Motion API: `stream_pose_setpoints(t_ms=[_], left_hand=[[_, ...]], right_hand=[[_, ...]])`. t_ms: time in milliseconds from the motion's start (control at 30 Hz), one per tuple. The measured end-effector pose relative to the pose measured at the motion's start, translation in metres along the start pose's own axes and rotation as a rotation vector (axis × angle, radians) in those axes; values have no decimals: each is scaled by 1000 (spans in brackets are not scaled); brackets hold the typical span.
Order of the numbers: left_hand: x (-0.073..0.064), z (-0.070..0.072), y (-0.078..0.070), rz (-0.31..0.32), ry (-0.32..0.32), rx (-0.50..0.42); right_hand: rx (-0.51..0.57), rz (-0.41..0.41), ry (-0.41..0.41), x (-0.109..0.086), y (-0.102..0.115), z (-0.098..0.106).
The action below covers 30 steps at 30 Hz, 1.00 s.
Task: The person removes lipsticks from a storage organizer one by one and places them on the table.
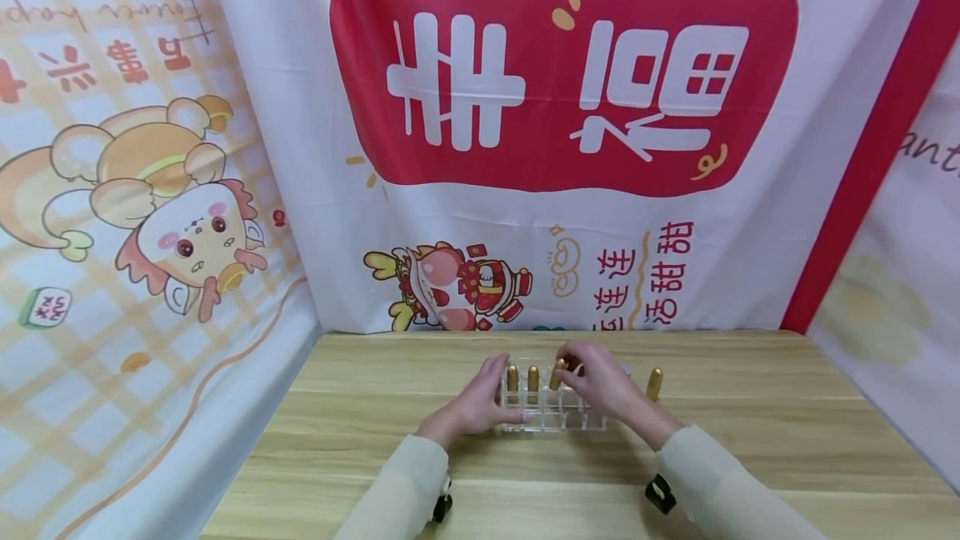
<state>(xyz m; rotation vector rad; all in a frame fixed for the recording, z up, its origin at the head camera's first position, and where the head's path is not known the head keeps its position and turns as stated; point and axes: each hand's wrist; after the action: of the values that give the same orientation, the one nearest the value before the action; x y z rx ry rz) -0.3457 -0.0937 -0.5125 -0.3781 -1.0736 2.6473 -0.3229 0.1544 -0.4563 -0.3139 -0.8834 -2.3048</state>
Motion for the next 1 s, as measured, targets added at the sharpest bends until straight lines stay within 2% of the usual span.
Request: stream_pose_setpoints(t_ms=[333, 500, 1000], left_hand=[[2, -1, 2, -11, 0, -14], [1, -1, 2, 5, 8, -22], [1, -1, 1, 20, 10, -25]], right_hand=[[6, -9, 0, -2, 2, 4], [4, -7, -5, -2, 2, 5], [-37, 46, -15, -5, -4, 12]])
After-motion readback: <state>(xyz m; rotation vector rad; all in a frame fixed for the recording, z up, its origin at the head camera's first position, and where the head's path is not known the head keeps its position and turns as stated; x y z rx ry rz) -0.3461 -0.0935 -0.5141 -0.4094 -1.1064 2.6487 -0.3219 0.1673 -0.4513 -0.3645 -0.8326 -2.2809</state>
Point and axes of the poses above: each hand's wrist, its own x-axis towards the middle knuckle, its own z-axis out of the back of the hand, y = z × x, and after that the axes turned 13 degrees about z, right-handed
